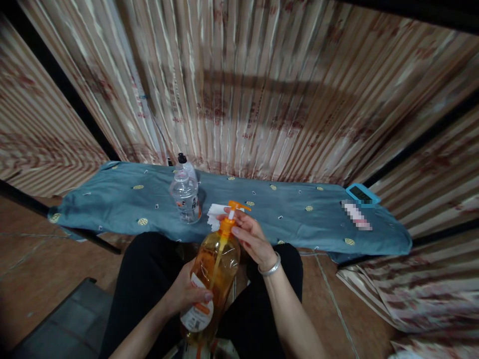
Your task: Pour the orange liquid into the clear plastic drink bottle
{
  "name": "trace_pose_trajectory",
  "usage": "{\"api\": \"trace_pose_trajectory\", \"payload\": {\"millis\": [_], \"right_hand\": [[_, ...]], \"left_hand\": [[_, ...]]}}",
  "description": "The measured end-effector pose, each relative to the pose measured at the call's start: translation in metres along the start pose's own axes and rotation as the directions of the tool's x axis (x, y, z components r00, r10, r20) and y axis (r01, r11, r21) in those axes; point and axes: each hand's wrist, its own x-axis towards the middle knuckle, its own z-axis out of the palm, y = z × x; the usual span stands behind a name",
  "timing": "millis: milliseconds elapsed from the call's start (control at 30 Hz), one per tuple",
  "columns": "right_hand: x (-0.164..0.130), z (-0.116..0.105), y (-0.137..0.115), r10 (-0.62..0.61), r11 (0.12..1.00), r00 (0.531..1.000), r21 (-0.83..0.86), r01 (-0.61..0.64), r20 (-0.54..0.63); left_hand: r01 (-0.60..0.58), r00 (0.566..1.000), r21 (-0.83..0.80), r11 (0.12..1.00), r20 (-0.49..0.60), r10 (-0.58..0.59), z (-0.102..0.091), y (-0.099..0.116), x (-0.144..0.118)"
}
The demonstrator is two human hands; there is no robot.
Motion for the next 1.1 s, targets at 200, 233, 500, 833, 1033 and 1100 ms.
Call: {"api": "trace_pose_trajectory", "payload": {"millis": [200, 233, 500, 833, 1033, 1100], "right_hand": [[0.006, -0.005, 0.006, -0.06, 0.997, 0.993, -0.05, 0.055, -0.1], [0.006, -0.004, 0.005, -0.057, 0.997, 0.994, -0.054, 0.053, -0.091], [0.016, -0.008, -0.015, -0.076, 0.996, 0.995, -0.04, 0.073, -0.063], [0.011, -0.012, -0.054, -0.341, 0.9, 0.919, -0.353, 0.257, -0.197], [0.007, -0.016, -0.068, -0.444, 0.849, 0.863, -0.421, 0.319, -0.242], [0.007, -0.019, -0.068, -0.468, 0.836, 0.844, -0.441, 0.327, -0.261]], "left_hand": [[0.0, 0.996, 0.045, 0.999, -0.094, 0.004, 0.001, 0.005, 0.002], [0.012, 0.997, 0.025, 1.0, -0.082, -0.01, 0.001, 0.006, 0.002], [0.171, 0.982, -0.139, 0.975, 0.101, -0.158, 0.01, 0.005, -0.002], [0.016, 0.978, 0.455, 0.891, -0.192, 0.08, -0.013, -0.007, 0.008], [0.014, 0.954, 0.572, 0.82, -0.254, 0.161, -0.019, -0.012, 0.012], [0.011, 0.954, 0.59, 0.807, -0.249, 0.169, -0.02, -0.013, 0.012]]}}
